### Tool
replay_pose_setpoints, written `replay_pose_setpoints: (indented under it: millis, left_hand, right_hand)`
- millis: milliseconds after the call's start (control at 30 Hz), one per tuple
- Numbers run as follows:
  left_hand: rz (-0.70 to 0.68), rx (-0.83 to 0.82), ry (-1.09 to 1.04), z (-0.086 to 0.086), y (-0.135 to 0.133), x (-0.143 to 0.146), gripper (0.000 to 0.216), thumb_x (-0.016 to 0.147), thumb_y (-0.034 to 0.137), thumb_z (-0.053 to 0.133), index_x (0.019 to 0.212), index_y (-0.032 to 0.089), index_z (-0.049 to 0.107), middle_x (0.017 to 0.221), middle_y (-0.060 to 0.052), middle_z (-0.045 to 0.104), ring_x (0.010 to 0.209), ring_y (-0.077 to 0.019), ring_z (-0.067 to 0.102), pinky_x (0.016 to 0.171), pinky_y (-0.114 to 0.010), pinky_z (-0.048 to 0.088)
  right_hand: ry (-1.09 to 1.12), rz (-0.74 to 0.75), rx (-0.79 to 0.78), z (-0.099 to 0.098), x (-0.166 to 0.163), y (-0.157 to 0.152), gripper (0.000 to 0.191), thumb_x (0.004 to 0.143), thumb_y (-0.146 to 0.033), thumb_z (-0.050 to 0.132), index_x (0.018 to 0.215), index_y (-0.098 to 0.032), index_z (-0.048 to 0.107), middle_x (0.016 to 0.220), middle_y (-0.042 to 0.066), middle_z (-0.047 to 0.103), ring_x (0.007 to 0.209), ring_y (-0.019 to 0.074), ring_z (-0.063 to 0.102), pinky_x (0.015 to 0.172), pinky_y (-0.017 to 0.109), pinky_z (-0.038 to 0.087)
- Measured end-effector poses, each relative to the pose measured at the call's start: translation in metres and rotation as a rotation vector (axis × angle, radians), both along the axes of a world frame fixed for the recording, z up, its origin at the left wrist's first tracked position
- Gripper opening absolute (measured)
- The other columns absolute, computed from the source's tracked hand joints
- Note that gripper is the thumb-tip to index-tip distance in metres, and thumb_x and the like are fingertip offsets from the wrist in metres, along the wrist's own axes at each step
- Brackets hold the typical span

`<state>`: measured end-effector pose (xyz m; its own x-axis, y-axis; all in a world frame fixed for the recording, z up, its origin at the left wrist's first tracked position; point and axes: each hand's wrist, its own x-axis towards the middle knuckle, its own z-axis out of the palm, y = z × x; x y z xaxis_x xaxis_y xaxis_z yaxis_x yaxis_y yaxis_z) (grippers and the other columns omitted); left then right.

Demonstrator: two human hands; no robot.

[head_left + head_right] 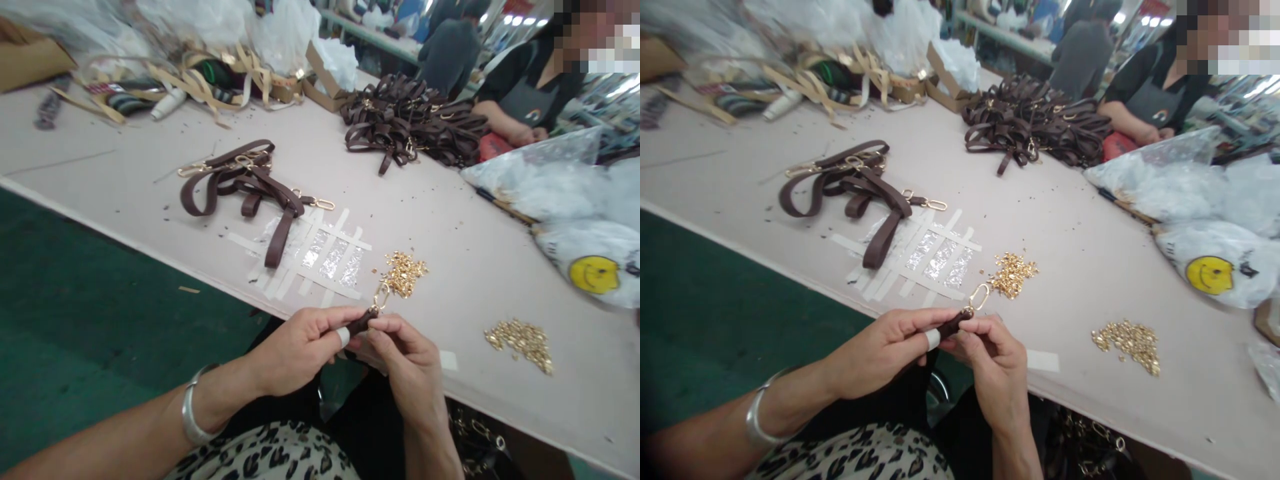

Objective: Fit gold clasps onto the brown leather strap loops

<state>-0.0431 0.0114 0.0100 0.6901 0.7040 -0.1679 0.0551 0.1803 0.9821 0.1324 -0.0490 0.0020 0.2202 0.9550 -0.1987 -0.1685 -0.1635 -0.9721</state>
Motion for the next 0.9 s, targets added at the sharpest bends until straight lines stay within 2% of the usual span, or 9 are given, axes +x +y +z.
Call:
replay_pose_setpoints:
  millis: [133,200,300,400,500,633,733,833,900]
  left_hand:
    - [0.035,0.206,0.138,-0.001,-0.003,-0.004,0.041,0.096,0.021,0.05,0.133,0.03,0.066,0.124,0.0,0.073,0.105,-0.0203,0.068,0.102,-0.034,0.05]
    - [0.018,0.275,0.172,-0.002,-0.004,-0.005,0.043,0.095,0.019,0.05,0.133,0.031,0.066,0.125,0.001,0.073,0.111,-0.0208,0.068,0.107,-0.034,0.047]
    - [-0.044,0.307,0.144,-0.001,-0.008,0.001,0.046,0.094,0.017,0.049,0.136,0.032,0.063,0.114,0.001,0.076,0.104,-0.0188,0.07,0.102,-0.031,0.05]
    - [-0.083,0.145,0.072,-0.002,-0.012,0.013,0.046,0.097,0.02,0.045,0.14,0.027,0.059,0.1,-0.002,0.075,0.087,-0.0172,0.07,0.084,-0.028,0.057]
    - [-0.067,-0.034,0.035,-0.005,-0.014,0.022,0.047,0.098,0.026,0.043,0.143,0.024,0.055,0.1,-0.004,0.07,0.075,-0.015,0.065,0.07,-0.026,0.057]
    - [-0.021,0.014,0.088,-0.003,-0.012,0.022,0.045,0.099,0.037,0.047,0.141,0.029,0.057,0.105,-0.004,0.067,0.076,-0.0142,0.059,0.068,-0.025,0.051]
    - [0.043,0.021,0.148,0.003,-0.009,0.02,0.047,0.098,0.048,0.048,0.135,0.026,0.064,0.094,-0.004,0.066,0.073,-0.0157,0.057,0.067,-0.027,0.047]
    - [0.073,0.006,0.204,0.004,-0.006,0.02,0.045,0.097,0.05,0.049,0.129,0.026,0.069,0.088,-0.003,0.067,0.075,-0.0173,0.056,0.072,-0.029,0.045]
    - [0.074,-0.023,0.188,0.003,-0.006,0.021,0.04,0.096,0.044,0.051,0.127,0.028,0.07,0.095,-0.003,0.07,0.082,-0.0185,0.058,0.079,-0.03,0.045]
  right_hand:
    - [0.07,-0.021,0.007,0.002,-0.003,-0.001,0.018,0.081,-0.033,0.077,0.085,-0.021,0.064,0.085,0.0,0.071,0.075,0.0179,0.072,0.074,0.037,0.065]
    - [0.084,-0.052,0.025,0.001,-0.003,-0.003,0.022,0.08,-0.031,0.078,0.084,-0.022,0.059,0.082,-0.003,0.07,0.072,0.0157,0.071,0.07,0.034,0.064]
    - [0.025,-0.094,0.056,0.001,-0.002,-0.009,0.025,0.08,-0.028,0.078,0.082,-0.021,0.054,0.078,-0.005,0.067,0.071,0.013,0.068,0.068,0.028,0.06]
    - [-0.077,-0.089,0.071,0.002,0.005,-0.016,0.021,0.084,-0.031,0.074,0.087,-0.022,0.055,0.078,-0.004,0.067,0.071,0.0119,0.067,0.069,0.026,0.055]
    - [-0.365,-0.121,0.07,0.002,0.036,-0.023,0.021,0.086,-0.035,0.071,0.097,-0.022,0.059,0.084,-0.001,0.069,0.076,0.0138,0.066,0.072,0.028,0.054]
    - [-1.061,-0.39,0.043,0.002,0.115,-0.029,0.029,0.087,-0.041,0.065,0.107,-0.02,0.063,0.098,0.007,0.073,0.085,0.0193,0.067,0.082,0.036,0.052]
    - [-1.52,-0.415,-0.051,-0.001,0.167,-0.03,0.031,0.09,-0.038,0.054,0.11,-0.017,0.065,0.101,0.01,0.073,0.089,0.0235,0.065,0.08,0.038,0.049]
    - [-1.68,-0.374,-0.103,-0.006,0.19,-0.026,0.031,0.09,-0.034,0.05,0.106,-0.017,0.069,0.09,0.011,0.072,0.085,0.0252,0.061,0.078,0.039,0.045]
    - [-1.701,-0.368,-0.125,-0.01,0.195,-0.023,0.031,0.088,-0.035,0.051,0.102,-0.017,0.072,0.081,0.01,0.07,0.079,0.0248,0.059,0.077,0.039,0.043]
